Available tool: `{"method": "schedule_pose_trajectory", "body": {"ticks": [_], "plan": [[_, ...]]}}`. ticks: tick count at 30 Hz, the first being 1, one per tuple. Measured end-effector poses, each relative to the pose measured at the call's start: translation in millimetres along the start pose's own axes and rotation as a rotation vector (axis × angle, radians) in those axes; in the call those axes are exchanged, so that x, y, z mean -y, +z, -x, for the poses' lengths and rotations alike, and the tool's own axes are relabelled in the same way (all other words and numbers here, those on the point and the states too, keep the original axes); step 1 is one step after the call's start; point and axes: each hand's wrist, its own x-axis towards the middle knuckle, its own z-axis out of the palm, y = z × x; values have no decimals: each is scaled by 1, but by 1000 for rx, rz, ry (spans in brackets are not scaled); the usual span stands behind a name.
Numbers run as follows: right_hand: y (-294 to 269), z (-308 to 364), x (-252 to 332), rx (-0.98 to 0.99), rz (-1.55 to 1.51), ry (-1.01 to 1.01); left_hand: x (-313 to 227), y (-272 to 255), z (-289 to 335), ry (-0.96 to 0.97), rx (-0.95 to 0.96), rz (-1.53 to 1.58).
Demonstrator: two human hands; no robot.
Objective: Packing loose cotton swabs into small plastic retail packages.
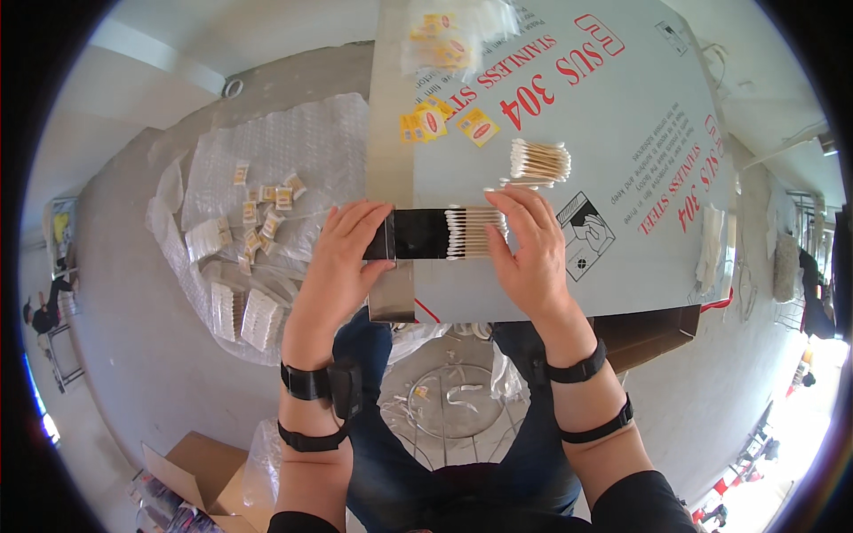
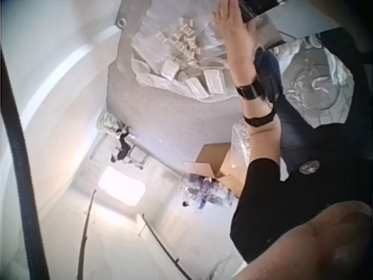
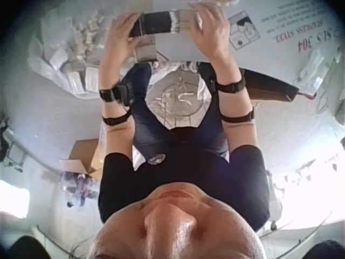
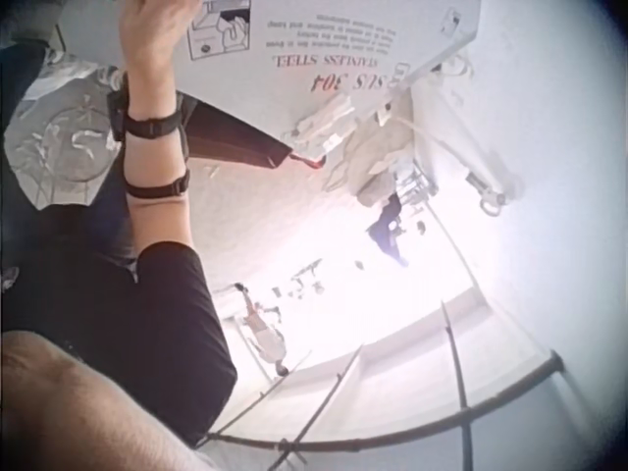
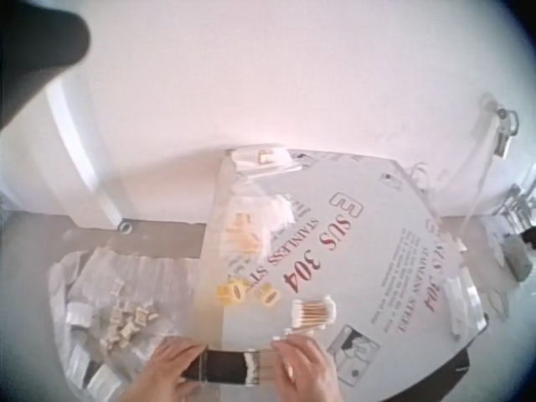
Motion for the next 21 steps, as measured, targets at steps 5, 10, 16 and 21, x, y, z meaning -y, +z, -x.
{"method": "schedule_pose_trajectory", "body": {"ticks": [5, 10, 16, 21], "plan": [[0, 10, -3, 114, 86, -56, 0, 5, 0, 0, -43, 40], [1, 18, -2, 262, 222, -72, -3, 17, 0, 29, -148, -109], [1, 27, -3, 276, 281, -46, -33, 54, -16, 112, -257, 256], [5, 26, -2, 263, 321, -37, -50, 74, -24, 148, -171, -83]]}}
